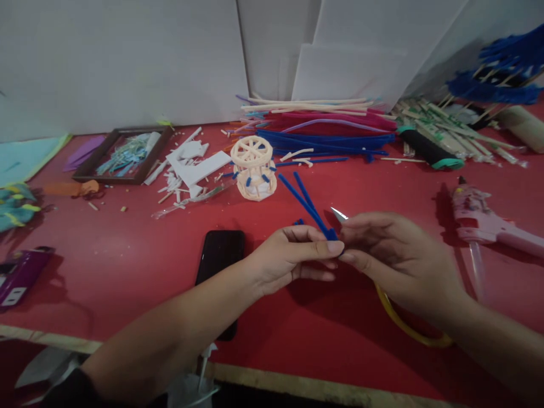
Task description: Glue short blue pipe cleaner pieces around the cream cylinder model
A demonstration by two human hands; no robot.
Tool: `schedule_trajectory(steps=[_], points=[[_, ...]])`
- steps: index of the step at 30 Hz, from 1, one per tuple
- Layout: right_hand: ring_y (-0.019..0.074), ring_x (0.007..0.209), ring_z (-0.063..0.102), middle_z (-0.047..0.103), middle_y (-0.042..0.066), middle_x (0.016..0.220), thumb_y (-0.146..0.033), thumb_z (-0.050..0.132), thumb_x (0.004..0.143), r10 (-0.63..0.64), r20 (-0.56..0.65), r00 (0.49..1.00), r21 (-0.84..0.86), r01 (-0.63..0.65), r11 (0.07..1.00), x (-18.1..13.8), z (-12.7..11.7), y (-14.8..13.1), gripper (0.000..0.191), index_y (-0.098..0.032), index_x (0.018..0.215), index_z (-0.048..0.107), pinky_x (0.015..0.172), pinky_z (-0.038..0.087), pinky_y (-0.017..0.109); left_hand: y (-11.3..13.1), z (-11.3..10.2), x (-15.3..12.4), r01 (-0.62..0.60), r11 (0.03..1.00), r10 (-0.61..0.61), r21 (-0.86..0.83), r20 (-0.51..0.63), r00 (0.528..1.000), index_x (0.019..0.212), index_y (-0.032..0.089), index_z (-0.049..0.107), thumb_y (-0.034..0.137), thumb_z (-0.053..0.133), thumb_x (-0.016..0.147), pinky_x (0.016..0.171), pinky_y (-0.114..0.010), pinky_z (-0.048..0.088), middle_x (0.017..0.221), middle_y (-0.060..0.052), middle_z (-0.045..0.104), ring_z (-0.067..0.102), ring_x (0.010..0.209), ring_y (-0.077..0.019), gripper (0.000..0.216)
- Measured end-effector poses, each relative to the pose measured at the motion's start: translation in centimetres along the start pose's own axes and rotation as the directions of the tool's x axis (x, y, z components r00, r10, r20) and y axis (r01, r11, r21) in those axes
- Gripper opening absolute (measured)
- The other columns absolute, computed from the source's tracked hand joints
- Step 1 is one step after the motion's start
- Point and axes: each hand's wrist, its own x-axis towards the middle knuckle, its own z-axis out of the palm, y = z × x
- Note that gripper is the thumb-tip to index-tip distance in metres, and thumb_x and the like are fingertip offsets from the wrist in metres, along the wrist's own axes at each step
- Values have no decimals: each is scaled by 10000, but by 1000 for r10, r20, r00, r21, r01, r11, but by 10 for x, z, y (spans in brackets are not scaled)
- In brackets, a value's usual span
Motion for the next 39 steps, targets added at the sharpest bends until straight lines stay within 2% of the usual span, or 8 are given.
schedule_trajectory(steps=[4, 7, 10, 14, 21, 25, 29, 39], points=[[143, 650, 699, 720, 14, 755, -548, 792, 761, 148, -28, 989, 31, -147, 989, -1, 3, -3, 354, -239, 870, 657, 583, 593, 234, -1, -1, 1, -47, 999, 48, 23, -47, 998, 619, 144, 647, 354, 988, 441, 509, -181, 579, 587, 57, 656, 626, 538, -63, 438], [123, 538, 644, 699, 22, 666, -625, 760, 761, 272, 145, 951, 163, -294, 942, 2, 3, -4, 414, -215, 787, 707, 503, 556, 228, -3, -2, 1, -99, 994, 101, 45, -50, 994, 660, 147, 661, 399, 979, 458, 523, -157, 527, 619, 41, 703, 657, 543, -65, 453], [133, 533, 648, 714, 48, 644, -623, 765, 757, 367, 347, 863, 360, -484, 798, 3, 4, -4, 423, -201, 768, 737, 436, 515, 209, -3, -2, 1, -134, 990, 133, 51, 10, 991, 667, 147, 664, 397, 970, 497, 597, -185, 525, 591, 37, 704, 663, 550, -68, 431], [102, 481, 603, 692, 32, 583, -524, 831, 730, 438, 388, 811, 441, -581, 684, 2, 5, -3, 343, -191, 726, 747, 403, 465, 175, -3, -1, 2, -180, 982, 175, 62, 70, 982, 628, 151, 666, 371, 967, 515, 628, -208, 509, 581, 41, 703, 656, 556, -69, 390], [100, 443, 560, 642, 6, 530, -473, 758, 796, 367, 275, 889, 318, -444, 838, 0, 4, -9, 326, -192, 654, 675, 416, 447, 204, -7, -1, 3, -240, 967, 240, 89, 12, 971, 603, 164, 712, 336, 973, 487, 710, -217, 517, 637, 33, 732, 664, 631, -70, 333], [100, 437, 529, 619, -19, 513, -319, 664, 785, 157, 22, 987, -120, -153, 981, -1, 4, -11, 174, -219, 644, 657, 412, 409, 216, -10, 0, 5, -226, 970, 232, 84, -61, 971, 610, 157, 731, 333, 979, 466, 696, -223, 521, 665, 17, 744, 664, 643, -80, 337], [110, 487, 569, 660, -21, 585, -258, 603, 800, -136, -52, 989, -455, 97, 885, -4, 4, -5, 141, -239, 666, 644, 467, 427, 239, -12, 1, 6, -219, 975, 220, 24, -81, 972, 679, 172, 773, 307, 980, 472, 776, -255, 558, 745, 6, 774, 689, 701, -96, 323], [105, 464, 570, 680, -18, 596, -284, 585, 832, -1, -7, 1000, -365, -2, 931, -2, 4, -6, 163, -227, 707, 674, 429, 432, 211, -10, 7, 1, -400, 906, 415, 138, -104, 904, 671, 195, 787, 346, 962, 517, 826, -294, 587, 721, 2, 773, 697, 707, -125, 278]])
